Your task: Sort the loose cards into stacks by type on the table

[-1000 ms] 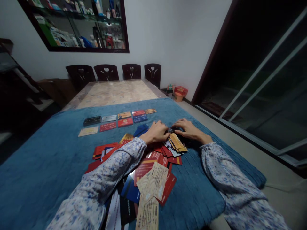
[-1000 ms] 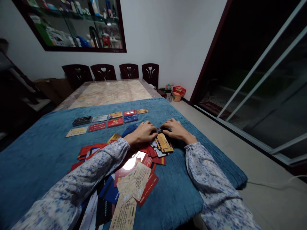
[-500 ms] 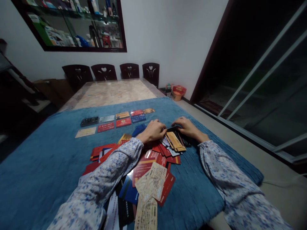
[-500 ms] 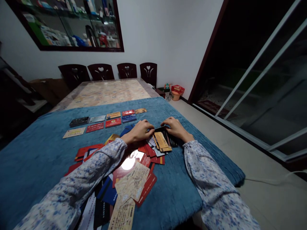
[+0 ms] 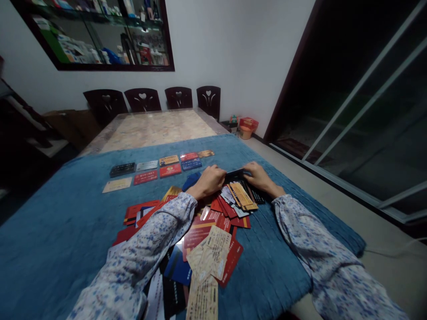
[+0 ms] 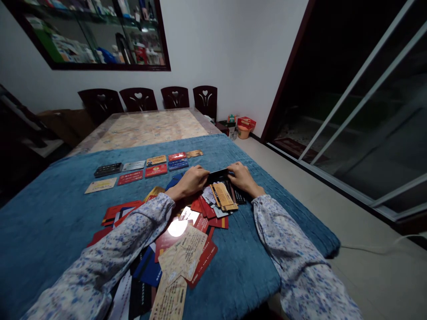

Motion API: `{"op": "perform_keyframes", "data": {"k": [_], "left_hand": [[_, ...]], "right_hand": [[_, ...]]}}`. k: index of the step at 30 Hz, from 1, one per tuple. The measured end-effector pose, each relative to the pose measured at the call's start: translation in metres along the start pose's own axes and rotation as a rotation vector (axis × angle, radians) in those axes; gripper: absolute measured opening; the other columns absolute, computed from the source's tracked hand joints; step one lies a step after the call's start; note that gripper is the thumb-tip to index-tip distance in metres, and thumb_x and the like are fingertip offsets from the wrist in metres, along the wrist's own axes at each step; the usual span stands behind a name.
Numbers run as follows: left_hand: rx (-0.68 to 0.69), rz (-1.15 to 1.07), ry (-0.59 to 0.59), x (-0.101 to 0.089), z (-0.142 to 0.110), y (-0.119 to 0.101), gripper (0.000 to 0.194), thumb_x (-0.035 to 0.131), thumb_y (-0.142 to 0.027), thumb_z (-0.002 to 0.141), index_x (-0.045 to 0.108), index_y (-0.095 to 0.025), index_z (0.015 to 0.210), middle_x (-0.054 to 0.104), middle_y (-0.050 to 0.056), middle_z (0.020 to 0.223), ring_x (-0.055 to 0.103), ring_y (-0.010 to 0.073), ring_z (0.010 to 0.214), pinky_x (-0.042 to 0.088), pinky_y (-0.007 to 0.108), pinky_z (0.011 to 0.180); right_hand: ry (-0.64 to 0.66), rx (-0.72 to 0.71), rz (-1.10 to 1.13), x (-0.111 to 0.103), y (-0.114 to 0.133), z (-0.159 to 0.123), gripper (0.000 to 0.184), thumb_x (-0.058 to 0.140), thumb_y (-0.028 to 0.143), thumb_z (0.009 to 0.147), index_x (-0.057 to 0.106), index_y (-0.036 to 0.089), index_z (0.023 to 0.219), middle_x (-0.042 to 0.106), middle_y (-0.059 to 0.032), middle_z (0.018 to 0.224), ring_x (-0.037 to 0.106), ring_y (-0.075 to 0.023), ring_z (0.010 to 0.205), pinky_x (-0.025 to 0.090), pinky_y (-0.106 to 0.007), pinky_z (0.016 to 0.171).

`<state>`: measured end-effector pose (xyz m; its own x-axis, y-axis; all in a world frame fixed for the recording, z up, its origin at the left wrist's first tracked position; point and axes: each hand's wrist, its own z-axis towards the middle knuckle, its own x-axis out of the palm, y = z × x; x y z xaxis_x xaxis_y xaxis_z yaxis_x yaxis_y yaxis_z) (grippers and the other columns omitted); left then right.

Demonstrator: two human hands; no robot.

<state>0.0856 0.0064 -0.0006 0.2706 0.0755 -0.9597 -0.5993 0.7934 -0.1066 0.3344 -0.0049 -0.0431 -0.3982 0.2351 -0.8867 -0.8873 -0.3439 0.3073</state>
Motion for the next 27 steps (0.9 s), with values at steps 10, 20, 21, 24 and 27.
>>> {"op": "perform_keyframes", "data": {"k": [10, 20, 21, 24, 27], "left_hand": [[-0.053, -0.139, -0.102, 0.007, -0.001, 0.006, 0.025, 0.049, -0.014, 0.095, 0.070, -0.017, 0.082, 0.071, 0.008, 0.086, 0.059, 0.0228, 0.093, 0.052, 0.036, 0.086], [-0.060, -0.115, -0.089, 0.016, 0.001, 0.011, 0.025, 0.051, -0.014, 0.096, 0.075, -0.017, 0.091, 0.075, 0.009, 0.093, 0.060, 0.0248, 0.096, 0.053, 0.040, 0.091], [-0.060, -0.111, -0.091, 0.016, 0.001, 0.011, 0.025, 0.051, -0.014, 0.096, 0.076, -0.017, 0.091, 0.075, 0.009, 0.093, 0.061, 0.0248, 0.096, 0.054, 0.040, 0.091], [-0.075, -0.111, -0.110, 0.018, 0.000, 0.012, 0.023, 0.053, -0.014, 0.096, 0.076, -0.017, 0.095, 0.075, 0.010, 0.095, 0.061, 0.0254, 0.098, 0.054, 0.040, 0.091], [-0.092, -0.132, -0.155, 0.020, 0.000, 0.014, 0.022, 0.056, -0.015, 0.095, 0.076, -0.016, 0.104, 0.075, 0.010, 0.100, 0.061, 0.0262, 0.102, 0.053, 0.041, 0.094]], "right_hand": [[-0.112, 0.043, 0.129, -0.008, 0.004, 0.000, 0.022, 0.057, 0.026, 0.088, 0.075, 0.021, 0.099, 0.077, -0.0113, 0.107, 0.063, -0.0286, 0.102, 0.048, -0.045, 0.095], [-0.237, 0.065, 0.336, -0.014, 0.022, -0.001, 0.017, 0.056, 0.036, 0.091, 0.066, 0.022, 0.096, 0.074, -0.0086, 0.103, 0.066, -0.0252, 0.098, 0.050, -0.040, 0.092], [-0.259, 0.049, 0.350, -0.014, 0.023, 0.000, 0.017, 0.056, 0.036, 0.091, 0.065, 0.022, 0.095, 0.074, -0.0082, 0.101, 0.066, -0.0249, 0.096, 0.051, -0.040, 0.091], [-0.333, -0.008, 0.346, -0.011, 0.024, 0.002, 0.016, 0.056, 0.037, 0.093, 0.064, 0.023, 0.094, 0.074, -0.0068, 0.094, 0.066, -0.0246, 0.090, 0.052, -0.038, 0.085], [-0.400, -0.077, 0.227, -0.010, 0.024, 0.004, 0.015, 0.055, 0.032, 0.096, 0.067, 0.023, 0.097, 0.074, -0.0081, 0.094, 0.065, -0.0259, 0.090, 0.050, -0.039, 0.083]]}}
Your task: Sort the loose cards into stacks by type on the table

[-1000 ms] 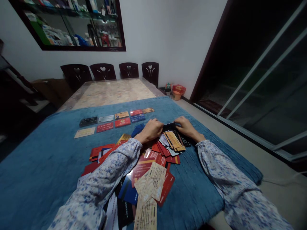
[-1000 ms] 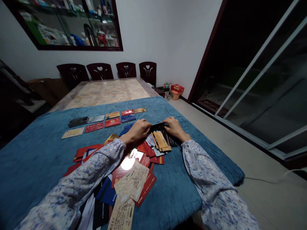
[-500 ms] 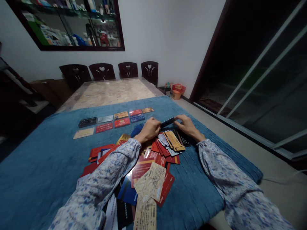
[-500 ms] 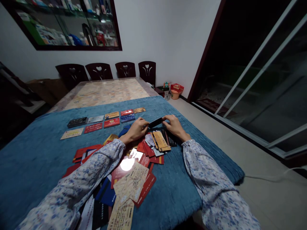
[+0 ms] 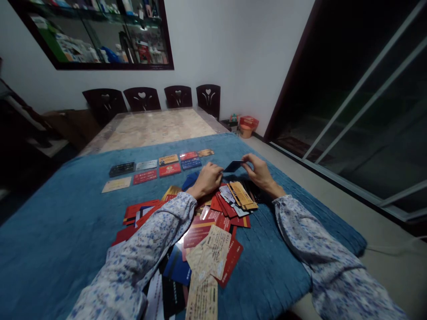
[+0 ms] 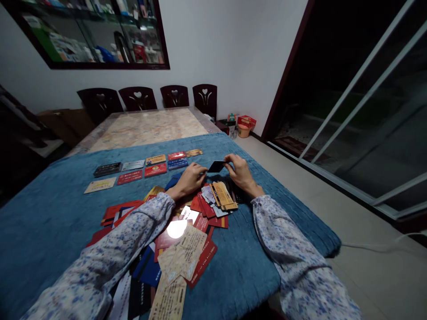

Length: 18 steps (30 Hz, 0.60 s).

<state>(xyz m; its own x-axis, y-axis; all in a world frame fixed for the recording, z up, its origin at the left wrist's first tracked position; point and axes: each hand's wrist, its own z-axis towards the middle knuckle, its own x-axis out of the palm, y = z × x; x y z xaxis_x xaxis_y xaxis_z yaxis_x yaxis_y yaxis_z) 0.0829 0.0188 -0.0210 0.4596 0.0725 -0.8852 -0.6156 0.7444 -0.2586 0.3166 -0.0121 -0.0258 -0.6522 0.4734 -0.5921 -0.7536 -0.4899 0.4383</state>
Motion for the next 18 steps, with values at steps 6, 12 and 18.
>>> {"op": "perform_keyframes", "data": {"k": [6, 12, 18], "left_hand": [[0.025, -0.043, -0.130, 0.001, 0.000, -0.002, 0.024, 0.055, -0.016, 0.097, 0.073, -0.017, 0.112, 0.073, 0.010, 0.103, 0.059, 0.0257, 0.103, 0.053, 0.041, 0.093], [0.088, -0.075, -0.232, 0.000, 0.001, -0.008, 0.019, 0.058, -0.017, 0.098, 0.072, -0.018, 0.110, 0.072, 0.009, 0.100, 0.059, 0.0241, 0.099, 0.052, 0.039, 0.091], [0.110, -0.125, -0.262, 0.003, 0.002, -0.007, 0.014, 0.059, -0.019, 0.100, 0.073, -0.018, 0.100, 0.072, 0.007, 0.093, 0.059, 0.0216, 0.092, 0.051, 0.036, 0.085]], "right_hand": [[-0.015, -0.187, -0.318, -0.002, 0.009, 0.001, 0.028, 0.048, 0.023, 0.102, 0.074, 0.025, 0.112, 0.072, -0.0090, 0.092, 0.058, -0.0278, 0.098, 0.042, -0.042, 0.088], [0.044, -0.279, -0.369, -0.002, 0.016, 0.001, 0.033, 0.048, 0.020, 0.103, 0.076, 0.027, 0.117, 0.073, -0.0083, 0.093, 0.054, -0.0274, 0.100, 0.038, -0.043, 0.089], [0.076, -0.330, -0.324, 0.003, 0.021, 0.000, 0.028, 0.050, 0.023, 0.104, 0.076, 0.025, 0.114, 0.075, -0.0073, 0.091, 0.055, -0.0265, 0.100, 0.039, -0.042, 0.090]]}}
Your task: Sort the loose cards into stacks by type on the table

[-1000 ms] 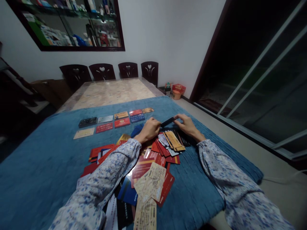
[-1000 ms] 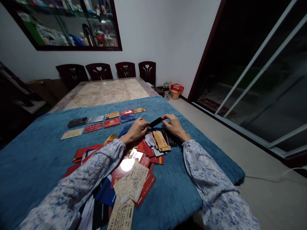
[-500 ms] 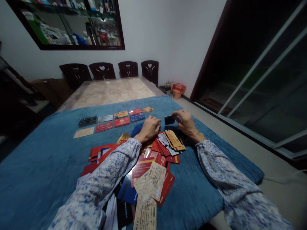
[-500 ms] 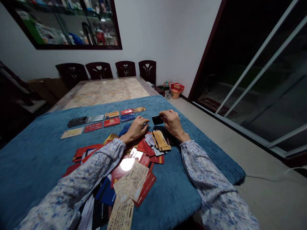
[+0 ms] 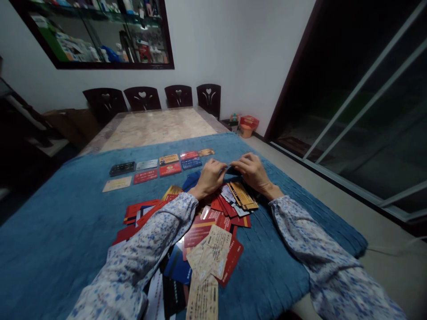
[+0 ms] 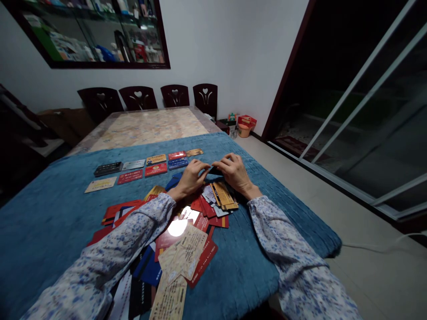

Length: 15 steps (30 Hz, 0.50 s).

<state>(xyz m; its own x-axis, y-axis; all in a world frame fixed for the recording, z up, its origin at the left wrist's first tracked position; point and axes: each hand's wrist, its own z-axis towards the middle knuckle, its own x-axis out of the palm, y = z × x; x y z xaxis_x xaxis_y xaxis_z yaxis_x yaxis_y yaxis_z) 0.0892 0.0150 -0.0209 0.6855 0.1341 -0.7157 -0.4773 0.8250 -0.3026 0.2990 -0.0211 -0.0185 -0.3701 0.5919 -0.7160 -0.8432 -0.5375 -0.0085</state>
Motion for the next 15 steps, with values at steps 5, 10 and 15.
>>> {"op": "perform_keyframes", "data": {"k": [5, 10, 15], "left_hand": [[-0.025, -0.036, 0.025, 0.001, -0.001, 0.000, 0.013, 0.060, -0.017, 0.098, 0.074, -0.018, 0.098, 0.072, 0.007, 0.090, 0.059, 0.0209, 0.089, 0.052, 0.034, 0.082], [-0.064, -0.038, 0.069, 0.002, -0.002, -0.002, 0.014, 0.059, -0.014, 0.096, 0.073, -0.018, 0.092, 0.071, 0.006, 0.087, 0.060, 0.0215, 0.088, 0.052, 0.034, 0.081], [-0.111, -0.021, 0.088, 0.003, 0.000, 0.000, 0.016, 0.058, -0.012, 0.095, 0.072, -0.017, 0.091, 0.070, 0.007, 0.087, 0.061, 0.0222, 0.089, 0.053, 0.033, 0.083]], "right_hand": [[-0.012, -0.023, 0.043, 0.004, 0.002, 0.000, 0.027, 0.049, 0.027, 0.106, 0.076, 0.024, 0.109, 0.076, -0.0069, 0.091, 0.056, -0.0253, 0.097, 0.039, -0.041, 0.089], [-0.057, -0.042, 0.072, 0.011, 0.001, -0.002, 0.027, 0.050, 0.027, 0.105, 0.076, 0.024, 0.104, 0.076, -0.0063, 0.089, 0.057, -0.0247, 0.096, 0.039, -0.040, 0.088], [-0.033, -0.013, 0.076, 0.014, 0.000, -0.004, 0.024, 0.051, 0.025, 0.104, 0.075, 0.024, 0.106, 0.076, -0.0065, 0.088, 0.057, -0.0253, 0.097, 0.039, -0.041, 0.088]]}}
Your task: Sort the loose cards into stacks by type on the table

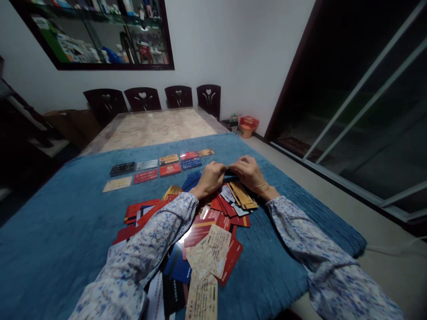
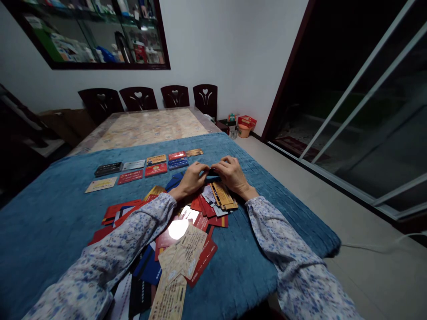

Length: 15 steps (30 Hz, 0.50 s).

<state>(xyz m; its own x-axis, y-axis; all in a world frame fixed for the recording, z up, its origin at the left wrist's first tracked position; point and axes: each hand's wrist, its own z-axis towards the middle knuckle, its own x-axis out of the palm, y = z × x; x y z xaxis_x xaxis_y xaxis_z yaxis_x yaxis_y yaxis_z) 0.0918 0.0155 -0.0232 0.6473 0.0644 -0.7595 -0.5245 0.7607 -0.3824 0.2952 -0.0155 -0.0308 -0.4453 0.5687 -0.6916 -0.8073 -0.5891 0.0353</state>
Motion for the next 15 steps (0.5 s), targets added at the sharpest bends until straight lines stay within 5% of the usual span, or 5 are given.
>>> {"op": "perform_keyframes", "data": {"k": [15], "left_hand": [[-0.081, 0.027, 0.000, 0.003, -0.002, 0.016, 0.015, 0.054, -0.012, 0.092, 0.066, -0.019, 0.098, 0.066, 0.005, 0.089, 0.063, 0.0206, 0.086, 0.053, 0.033, 0.081]], "right_hand": [[0.072, 0.262, 0.024, -0.007, -0.014, -0.014, 0.027, 0.054, 0.013, 0.089, 0.072, 0.022, 0.107, 0.077, -0.0109, 0.100, 0.060, -0.0301, 0.098, 0.046, -0.044, 0.085]]}}
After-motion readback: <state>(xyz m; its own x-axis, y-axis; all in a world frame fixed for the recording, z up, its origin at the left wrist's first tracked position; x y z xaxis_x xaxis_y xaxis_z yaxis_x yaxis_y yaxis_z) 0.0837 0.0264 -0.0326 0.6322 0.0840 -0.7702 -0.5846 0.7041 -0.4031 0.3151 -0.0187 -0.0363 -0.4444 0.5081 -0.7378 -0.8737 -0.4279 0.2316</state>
